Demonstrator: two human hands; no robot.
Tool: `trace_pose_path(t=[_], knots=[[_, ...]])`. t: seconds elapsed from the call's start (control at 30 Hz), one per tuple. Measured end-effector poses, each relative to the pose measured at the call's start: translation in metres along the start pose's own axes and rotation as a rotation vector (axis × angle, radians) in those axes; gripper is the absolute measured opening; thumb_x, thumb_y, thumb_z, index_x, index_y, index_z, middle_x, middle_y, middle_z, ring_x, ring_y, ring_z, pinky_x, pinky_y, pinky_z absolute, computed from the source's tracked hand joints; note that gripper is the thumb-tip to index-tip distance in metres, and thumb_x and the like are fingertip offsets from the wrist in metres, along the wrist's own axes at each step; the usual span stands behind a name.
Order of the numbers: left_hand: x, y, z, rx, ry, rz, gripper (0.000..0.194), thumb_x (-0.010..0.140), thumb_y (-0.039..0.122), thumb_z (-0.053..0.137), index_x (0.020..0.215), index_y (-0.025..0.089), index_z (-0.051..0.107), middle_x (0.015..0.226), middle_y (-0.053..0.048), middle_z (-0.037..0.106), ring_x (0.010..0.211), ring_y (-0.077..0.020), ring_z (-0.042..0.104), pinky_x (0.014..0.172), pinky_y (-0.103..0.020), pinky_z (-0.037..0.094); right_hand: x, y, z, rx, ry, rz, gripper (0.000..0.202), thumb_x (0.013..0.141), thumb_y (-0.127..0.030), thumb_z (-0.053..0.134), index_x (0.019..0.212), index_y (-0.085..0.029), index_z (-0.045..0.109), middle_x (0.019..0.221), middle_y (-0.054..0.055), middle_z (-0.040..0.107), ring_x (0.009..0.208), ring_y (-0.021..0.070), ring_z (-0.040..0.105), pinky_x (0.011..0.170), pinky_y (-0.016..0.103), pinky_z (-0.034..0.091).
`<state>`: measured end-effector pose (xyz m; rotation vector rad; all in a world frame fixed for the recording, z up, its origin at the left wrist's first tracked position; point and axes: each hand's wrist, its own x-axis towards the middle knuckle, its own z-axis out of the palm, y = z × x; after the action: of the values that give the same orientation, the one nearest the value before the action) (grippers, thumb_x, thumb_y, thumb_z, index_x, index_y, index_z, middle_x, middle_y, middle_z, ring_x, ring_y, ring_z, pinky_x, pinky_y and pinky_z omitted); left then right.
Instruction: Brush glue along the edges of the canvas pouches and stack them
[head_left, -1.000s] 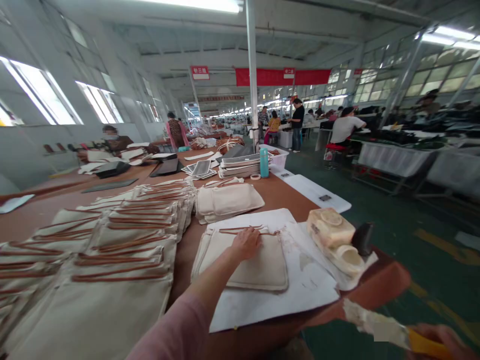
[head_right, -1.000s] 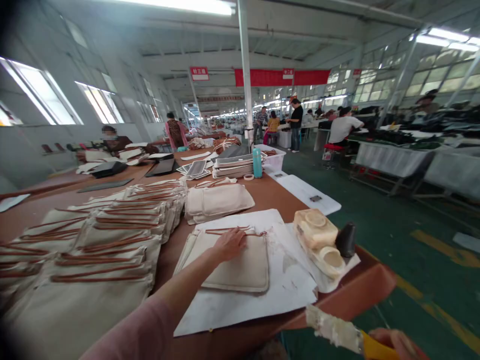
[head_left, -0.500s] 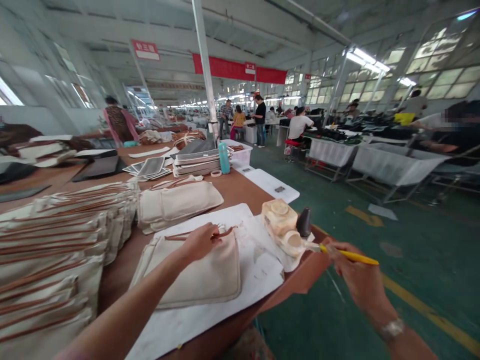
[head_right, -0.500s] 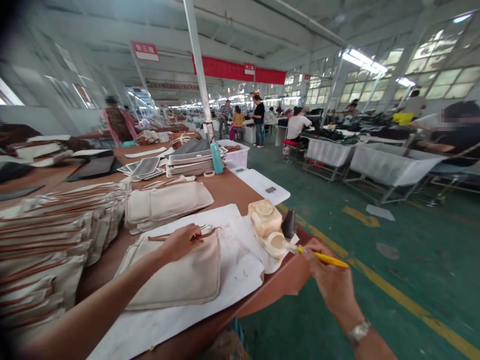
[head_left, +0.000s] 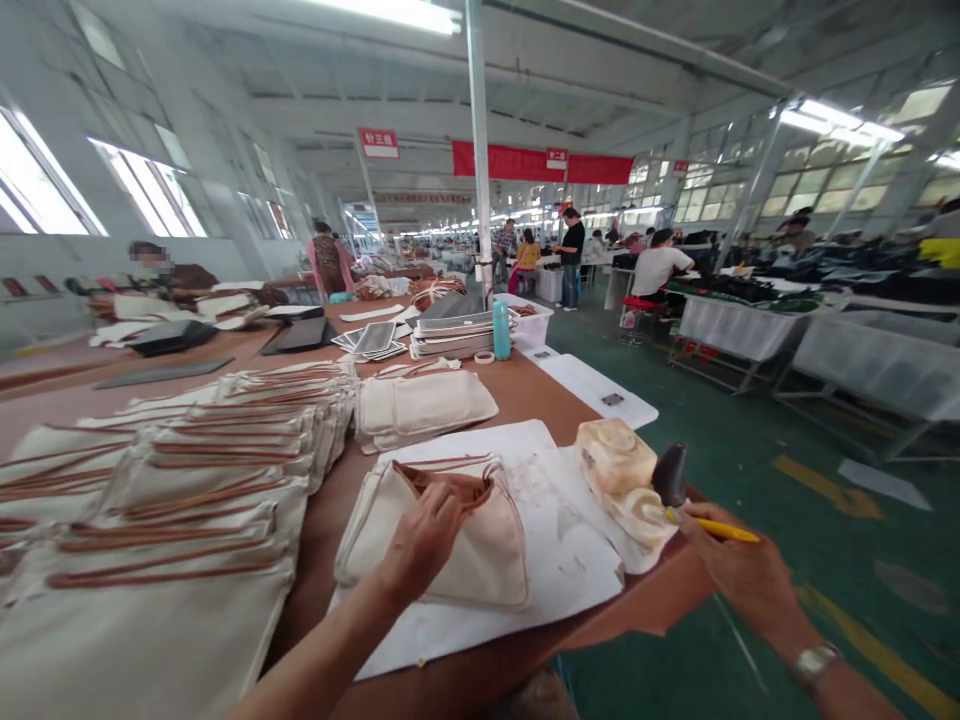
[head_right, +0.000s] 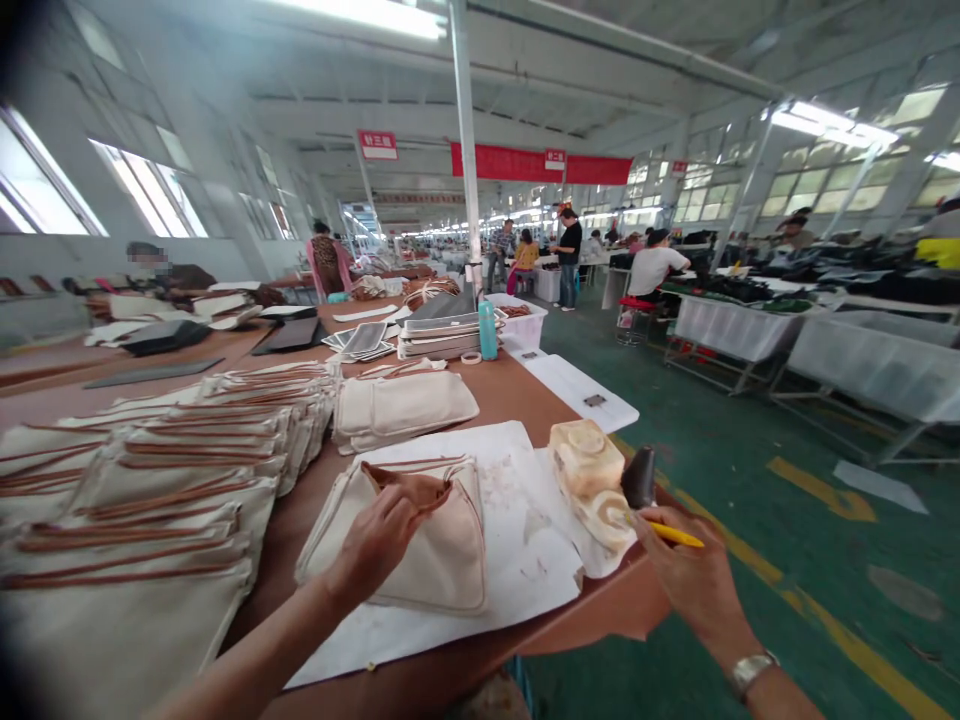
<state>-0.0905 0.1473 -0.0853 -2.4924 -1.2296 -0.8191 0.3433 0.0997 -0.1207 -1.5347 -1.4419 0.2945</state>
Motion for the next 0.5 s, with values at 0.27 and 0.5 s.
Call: trace_pose_path(t=[0.27,0.5], knots=[[-0.006,0.020,-0.026,-0.046,0.031,0.001,0.009,0.092,0.019,0.060,0.099,0.018,0.065,0.118,-0.008,0.064,0.109,-0.0222,0.058,0.098,-0.036,0.049,0.018,0.003,0.015,-0.091,-0.187,0.002,0.036,0.082,-0.060,0.063,0.084,-0.026,0.075,0.084,0.001,0.072,0.071,0.0250,0.066,0.060,0.030,0.048],[0.054,-0.004,-0.019,-0.186,-0.694,-0.089,0.008,0.070,0.012,0.060,0.069,0.020,0.060,0.104,-0.004,0.070,0.112,-0.0251,0.060,0.095,-0.034,0.046,0.014,0.004,0.004,-0.070,-0.177,-0.040,0.035,0.090,-0.056,0.060,0.093,-0.025,0.074,0.088,0.003,0.071,0.078,0.0259,0.066,0.070,0.032,0.049]])
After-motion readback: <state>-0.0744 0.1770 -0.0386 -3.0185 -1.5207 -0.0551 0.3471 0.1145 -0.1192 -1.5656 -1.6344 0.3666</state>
